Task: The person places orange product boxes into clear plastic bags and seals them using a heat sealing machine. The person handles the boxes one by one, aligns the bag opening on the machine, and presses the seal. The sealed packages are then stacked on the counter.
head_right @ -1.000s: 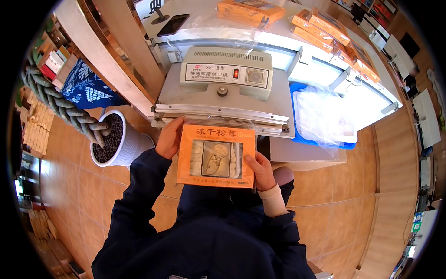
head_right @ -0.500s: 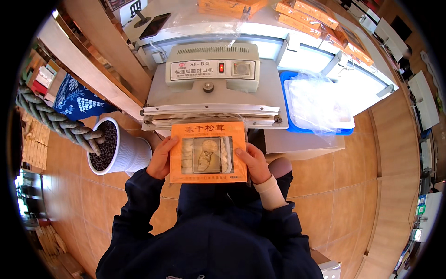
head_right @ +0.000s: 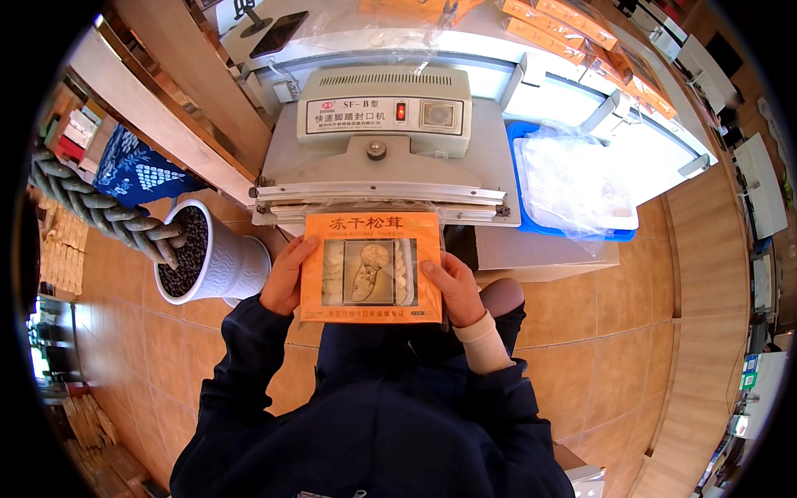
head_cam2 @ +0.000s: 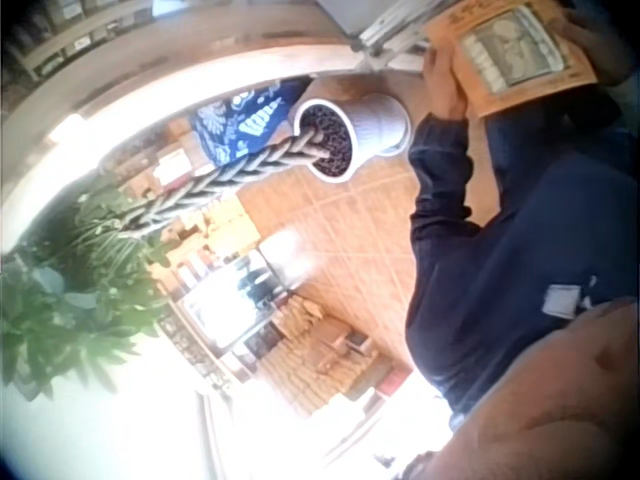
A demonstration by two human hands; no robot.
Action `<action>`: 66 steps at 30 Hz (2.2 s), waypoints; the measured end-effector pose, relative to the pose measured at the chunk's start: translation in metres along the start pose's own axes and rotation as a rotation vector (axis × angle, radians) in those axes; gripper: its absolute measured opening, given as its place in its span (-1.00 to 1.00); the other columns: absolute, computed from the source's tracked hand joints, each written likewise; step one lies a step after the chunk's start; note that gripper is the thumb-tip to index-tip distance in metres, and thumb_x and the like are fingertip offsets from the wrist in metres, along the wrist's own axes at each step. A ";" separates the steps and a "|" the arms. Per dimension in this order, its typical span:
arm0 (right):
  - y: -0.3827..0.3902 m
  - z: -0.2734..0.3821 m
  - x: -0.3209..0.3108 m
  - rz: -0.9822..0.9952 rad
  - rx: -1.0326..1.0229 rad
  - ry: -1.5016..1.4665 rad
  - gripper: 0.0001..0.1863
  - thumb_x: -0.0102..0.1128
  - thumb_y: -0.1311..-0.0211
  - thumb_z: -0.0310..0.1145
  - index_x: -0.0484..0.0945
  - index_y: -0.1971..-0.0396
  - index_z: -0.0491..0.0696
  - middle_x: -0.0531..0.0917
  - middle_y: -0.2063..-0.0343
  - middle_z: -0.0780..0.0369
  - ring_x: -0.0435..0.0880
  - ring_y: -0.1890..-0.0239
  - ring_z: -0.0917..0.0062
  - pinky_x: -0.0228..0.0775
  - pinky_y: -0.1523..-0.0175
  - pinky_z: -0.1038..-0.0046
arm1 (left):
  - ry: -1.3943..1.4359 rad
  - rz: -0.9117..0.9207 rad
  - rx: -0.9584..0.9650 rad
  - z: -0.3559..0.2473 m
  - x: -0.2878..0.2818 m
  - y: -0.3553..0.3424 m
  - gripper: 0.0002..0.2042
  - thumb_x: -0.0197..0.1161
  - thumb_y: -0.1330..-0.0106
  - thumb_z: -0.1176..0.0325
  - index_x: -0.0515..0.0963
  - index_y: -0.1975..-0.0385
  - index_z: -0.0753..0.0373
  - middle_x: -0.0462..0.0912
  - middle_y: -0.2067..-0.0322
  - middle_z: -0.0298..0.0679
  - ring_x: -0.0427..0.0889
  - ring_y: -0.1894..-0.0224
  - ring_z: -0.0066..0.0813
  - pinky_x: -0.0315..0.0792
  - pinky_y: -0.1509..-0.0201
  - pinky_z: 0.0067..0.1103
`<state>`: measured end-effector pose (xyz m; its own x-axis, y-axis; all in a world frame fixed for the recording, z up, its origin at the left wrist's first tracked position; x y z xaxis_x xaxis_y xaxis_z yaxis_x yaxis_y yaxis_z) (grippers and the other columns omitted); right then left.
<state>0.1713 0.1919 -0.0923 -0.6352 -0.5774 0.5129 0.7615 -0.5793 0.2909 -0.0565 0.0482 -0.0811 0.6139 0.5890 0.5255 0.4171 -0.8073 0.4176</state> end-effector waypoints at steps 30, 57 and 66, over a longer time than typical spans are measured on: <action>0.001 -0.008 0.000 -0.063 0.000 0.045 -0.59 0.12 -0.24 -0.34 0.33 -0.01 -0.24 0.55 0.17 0.26 0.52 0.17 0.69 0.38 0.05 0.63 | -0.062 0.022 0.035 0.007 0.005 0.019 -0.61 0.06 -0.32 0.40 0.21 -0.11 0.29 0.42 0.00 -0.20 0.44 -0.04 -0.47 0.38 -0.08 -0.55; 0.002 -0.012 -0.001 -0.059 -0.009 0.069 -0.62 0.06 -0.25 -0.41 0.32 -0.03 -0.23 0.54 0.12 0.24 0.51 0.13 0.65 0.36 0.03 0.60 | 0.003 0.026 0.016 0.014 -0.003 0.015 -0.54 0.12 -0.29 0.43 0.18 -0.17 0.27 0.45 0.00 -0.23 0.48 0.00 -0.52 0.42 -0.05 -0.60; 0.001 -0.014 -0.003 -0.057 0.003 0.081 -0.62 0.07 -0.25 -0.39 0.32 -0.02 -0.23 0.53 0.12 0.25 0.50 0.12 0.65 0.35 0.02 0.60 | 0.009 0.031 0.012 0.013 -0.003 0.017 -0.58 0.11 -0.29 0.45 0.22 -0.13 0.26 0.46 0.03 -0.25 0.48 0.02 -0.52 0.42 -0.05 -0.60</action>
<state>0.1725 0.1849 -0.1044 -0.6857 -0.5882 0.4287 0.7241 -0.6110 0.3199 -0.0429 0.0325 -0.0854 0.6208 0.5644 0.5442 0.4063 -0.8252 0.3923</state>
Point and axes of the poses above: each hand's wrist, its own y-axis away from the middle knuckle, its own x-axis out of the palm, z = x × y, the point moved 3 cm from there along -y, towards the middle knuckle
